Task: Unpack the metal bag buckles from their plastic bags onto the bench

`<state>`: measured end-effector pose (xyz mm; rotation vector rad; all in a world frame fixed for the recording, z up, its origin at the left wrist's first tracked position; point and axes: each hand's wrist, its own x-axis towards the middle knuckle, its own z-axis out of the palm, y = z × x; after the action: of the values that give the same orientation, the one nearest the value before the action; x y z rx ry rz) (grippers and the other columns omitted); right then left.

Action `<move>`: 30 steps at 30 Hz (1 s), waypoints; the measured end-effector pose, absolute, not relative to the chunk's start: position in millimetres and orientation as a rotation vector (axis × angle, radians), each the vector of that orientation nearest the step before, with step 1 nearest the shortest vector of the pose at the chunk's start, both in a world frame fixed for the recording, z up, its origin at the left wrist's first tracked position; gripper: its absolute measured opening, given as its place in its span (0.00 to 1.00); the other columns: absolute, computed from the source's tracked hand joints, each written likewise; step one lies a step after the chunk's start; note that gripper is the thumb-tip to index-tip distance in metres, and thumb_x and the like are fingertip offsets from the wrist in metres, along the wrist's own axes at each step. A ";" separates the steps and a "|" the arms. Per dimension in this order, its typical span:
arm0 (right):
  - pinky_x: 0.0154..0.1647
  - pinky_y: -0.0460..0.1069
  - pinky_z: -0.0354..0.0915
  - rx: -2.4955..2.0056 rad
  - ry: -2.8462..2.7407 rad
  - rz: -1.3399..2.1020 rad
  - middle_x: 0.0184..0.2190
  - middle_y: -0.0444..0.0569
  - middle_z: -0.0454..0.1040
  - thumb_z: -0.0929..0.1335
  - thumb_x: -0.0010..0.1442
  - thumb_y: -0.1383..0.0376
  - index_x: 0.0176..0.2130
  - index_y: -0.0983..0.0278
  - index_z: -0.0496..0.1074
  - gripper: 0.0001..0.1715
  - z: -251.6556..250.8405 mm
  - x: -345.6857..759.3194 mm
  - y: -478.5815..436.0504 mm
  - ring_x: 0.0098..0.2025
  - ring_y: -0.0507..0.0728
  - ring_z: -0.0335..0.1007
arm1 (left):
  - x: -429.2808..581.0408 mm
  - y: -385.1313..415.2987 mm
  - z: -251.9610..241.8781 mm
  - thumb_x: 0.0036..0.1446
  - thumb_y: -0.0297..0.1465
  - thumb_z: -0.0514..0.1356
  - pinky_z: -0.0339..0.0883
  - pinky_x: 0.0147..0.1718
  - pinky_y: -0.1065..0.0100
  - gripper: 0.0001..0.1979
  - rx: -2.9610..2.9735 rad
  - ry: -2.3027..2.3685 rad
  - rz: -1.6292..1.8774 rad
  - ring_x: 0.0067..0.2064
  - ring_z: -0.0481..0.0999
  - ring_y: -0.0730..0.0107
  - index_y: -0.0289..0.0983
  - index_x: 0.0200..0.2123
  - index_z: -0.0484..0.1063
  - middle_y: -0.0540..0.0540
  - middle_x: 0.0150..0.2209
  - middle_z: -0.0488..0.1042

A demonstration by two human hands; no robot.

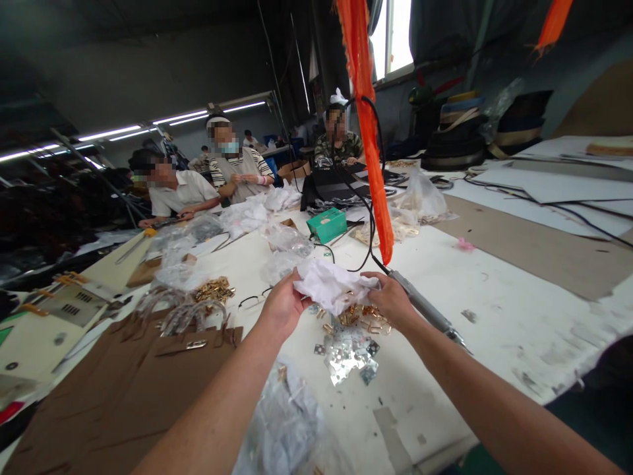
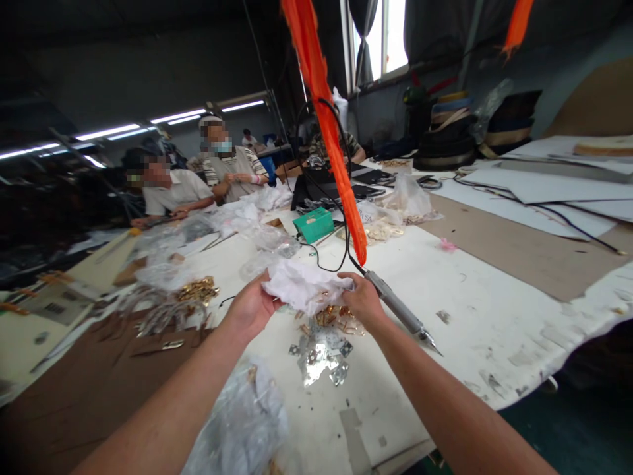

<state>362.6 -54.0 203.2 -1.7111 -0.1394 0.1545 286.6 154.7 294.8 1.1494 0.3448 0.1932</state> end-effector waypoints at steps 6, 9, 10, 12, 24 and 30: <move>0.34 0.49 0.64 -1.820 -0.201 0.081 0.29 0.45 0.79 0.66 0.46 0.70 0.36 0.61 0.80 0.18 211.2 363.6 -65.4 0.32 0.58 0.72 | 291.2 163.7 303.6 0.55 0.30 0.65 0.78 0.34 0.65 0.11 1.127 0.332 0.250 0.38 0.81 0.64 0.35 0.42 0.78 0.45 0.41 0.82; 0.40 0.51 0.64 -1.862 -0.235 0.016 0.30 0.46 0.79 0.66 0.47 0.69 0.31 0.60 0.79 0.12 204.1 365.6 -68.5 0.36 0.60 0.72 | 293.2 163.2 305.0 0.55 0.30 0.65 0.78 0.35 0.65 0.11 1.108 0.296 0.273 0.39 0.81 0.64 0.35 0.43 0.78 0.45 0.41 0.82; 0.40 0.51 0.64 -1.868 -0.239 0.008 0.29 0.46 0.78 0.67 0.47 0.68 0.30 0.60 0.78 0.10 201.2 366.2 -69.4 0.35 0.61 0.71 | 293.7 163.0 305.4 0.55 0.30 0.66 0.78 0.35 0.65 0.11 1.106 0.286 0.277 0.39 0.81 0.64 0.35 0.43 0.78 0.45 0.41 0.82; 0.38 0.52 0.63 -1.867 -0.226 0.007 0.26 0.45 0.77 0.67 0.48 0.66 0.28 0.60 0.78 0.08 196.2 367.1 -70.9 0.32 0.60 0.71 | 294.1 162.1 306.4 0.55 0.31 0.66 0.78 0.35 0.65 0.12 1.106 0.269 0.272 0.38 0.80 0.64 0.35 0.43 0.78 0.45 0.41 0.82; 0.43 0.53 0.71 -1.456 -0.042 -0.114 0.32 0.47 0.79 0.68 0.53 0.60 0.36 0.62 0.74 0.11 198.3 376.5 -63.2 0.36 0.59 0.75 | 294.9 159.7 309.2 0.58 0.25 0.62 0.77 0.42 0.65 0.12 0.989 0.290 0.256 0.42 0.82 0.64 0.33 0.45 0.78 0.43 0.42 0.83; 0.48 0.54 0.73 -1.270 -0.076 -0.149 0.38 0.48 0.79 0.70 0.54 0.58 0.36 0.62 0.72 0.11 209.7 384.1 -55.3 0.40 0.57 0.75 | 290.0 161.5 309.9 0.64 0.30 0.59 0.77 0.39 0.66 0.12 1.001 0.403 0.270 0.41 0.82 0.64 0.33 0.48 0.78 0.43 0.44 0.83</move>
<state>384.1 -55.3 209.7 -1.2697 -0.0763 -0.1493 290.0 161.5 309.9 1.0012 0.4028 0.2695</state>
